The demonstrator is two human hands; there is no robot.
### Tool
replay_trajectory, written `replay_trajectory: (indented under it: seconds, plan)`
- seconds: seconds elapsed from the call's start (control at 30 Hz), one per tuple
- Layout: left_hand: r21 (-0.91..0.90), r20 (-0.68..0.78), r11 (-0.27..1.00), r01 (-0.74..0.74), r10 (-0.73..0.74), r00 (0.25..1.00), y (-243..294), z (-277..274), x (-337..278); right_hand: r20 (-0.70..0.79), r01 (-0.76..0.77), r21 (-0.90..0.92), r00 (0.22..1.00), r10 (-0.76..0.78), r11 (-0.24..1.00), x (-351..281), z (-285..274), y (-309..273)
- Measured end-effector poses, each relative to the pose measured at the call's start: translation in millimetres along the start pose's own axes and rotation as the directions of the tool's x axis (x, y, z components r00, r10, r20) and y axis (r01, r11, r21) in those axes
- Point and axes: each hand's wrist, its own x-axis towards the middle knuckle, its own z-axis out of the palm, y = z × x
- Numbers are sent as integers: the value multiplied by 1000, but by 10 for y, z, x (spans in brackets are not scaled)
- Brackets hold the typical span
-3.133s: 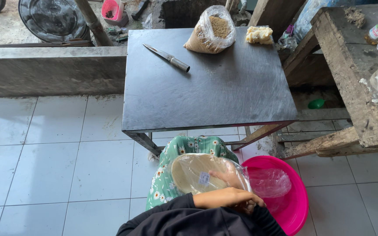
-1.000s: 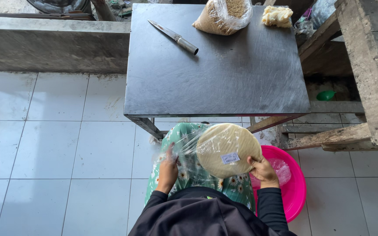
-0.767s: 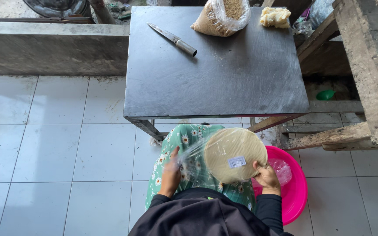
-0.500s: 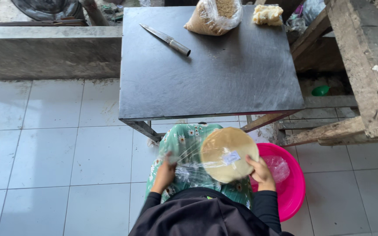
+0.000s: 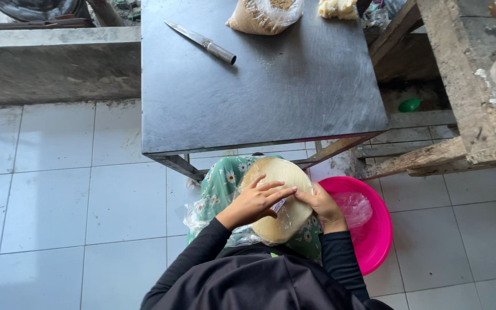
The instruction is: The person unpacks a stack of dough sheets from plastic wrapping, removes the individual sheets one by one, and places them onto a table.
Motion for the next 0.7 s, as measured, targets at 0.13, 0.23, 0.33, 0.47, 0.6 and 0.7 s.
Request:
replay_trajectory:
  seconds: [0.13,0.23,0.33,0.47,0.6,0.7]
  plan:
    - [54,-92,998,-43,48,995,-118,116,-67,61,-28,-14,998,29,1000,-25,32,-139]
    - [70,-79,997,-23,28,996,-147,127,-115,88,-34,-9,996,35,999,-10,57,-127]
    - [-35,5,999,38,-38,999,-129,67,-143,82,-31,3,996,31,1000,4,59,-80]
    - [-248,-19,968,41,-47,999,-71,-36,-159,77,-18,23,997,17,1000,-2,34,-47]
    - [-187,-46,981,52,-61,997,-50,22,-94,46,-14,19,999,13,1000,-18,-21,-27]
    - [-192,-34,980,44,-52,998,-94,69,-58,38,-16,32,999,15,999,-10,-62,-4]
